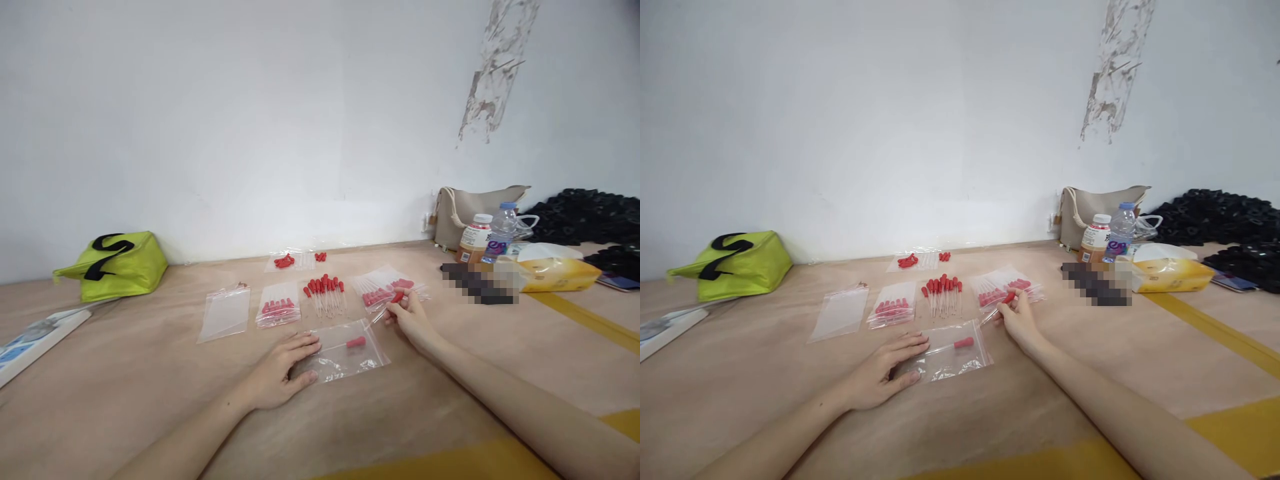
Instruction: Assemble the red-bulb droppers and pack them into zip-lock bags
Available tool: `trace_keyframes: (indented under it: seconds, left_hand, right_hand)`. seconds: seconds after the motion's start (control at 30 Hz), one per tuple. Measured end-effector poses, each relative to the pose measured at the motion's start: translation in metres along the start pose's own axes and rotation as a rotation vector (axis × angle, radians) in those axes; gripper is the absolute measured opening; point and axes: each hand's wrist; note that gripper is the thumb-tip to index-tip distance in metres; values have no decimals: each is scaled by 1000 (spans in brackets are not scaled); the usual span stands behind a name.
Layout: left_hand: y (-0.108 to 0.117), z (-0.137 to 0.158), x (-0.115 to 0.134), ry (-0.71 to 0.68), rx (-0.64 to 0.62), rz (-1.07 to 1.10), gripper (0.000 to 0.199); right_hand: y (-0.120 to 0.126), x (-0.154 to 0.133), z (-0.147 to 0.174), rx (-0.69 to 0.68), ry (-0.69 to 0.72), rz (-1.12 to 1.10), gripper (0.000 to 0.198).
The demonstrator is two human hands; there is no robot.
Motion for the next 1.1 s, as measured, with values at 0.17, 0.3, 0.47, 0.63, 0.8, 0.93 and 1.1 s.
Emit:
trace_keyframes:
  seconds: [0.17, 0.3, 0.47, 0.63, 0.8, 0.93, 1.1]
  left_hand:
    - [0, 1, 0, 9, 14, 13, 46]
    - [1, 2, 3, 32, 29, -6, 49]
    - [2, 2, 4, 36, 26, -3, 49]
    - [2, 1, 4, 19, 35, -1, 48]
    - [0, 0, 3, 8, 32, 4, 48]
    - [0, 1, 3, 4, 31, 20, 46]
    - [2, 2, 6, 15, 53, 77, 38]
  right_hand:
    - [-5, 2, 12, -147, -117, -81, 27]
    - [0, 1, 18, -320, -37, 108, 28]
    - [2, 3, 20, -436, 110, 312, 29]
    - [-3, 5, 24, -447, 162, 299, 27]
    - [-2, 5, 28, -578, 231, 328, 15]
    - [1, 0, 17, -430, 346, 463, 12]
    - [-18, -18, -18, -314, 386, 758, 3]
Point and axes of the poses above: each hand's wrist, its own z-axis away from the middle knuckle, its own y-axis out of the back of the hand, x = y × z, and after that the axes turned 2 degrees about y, right-handed
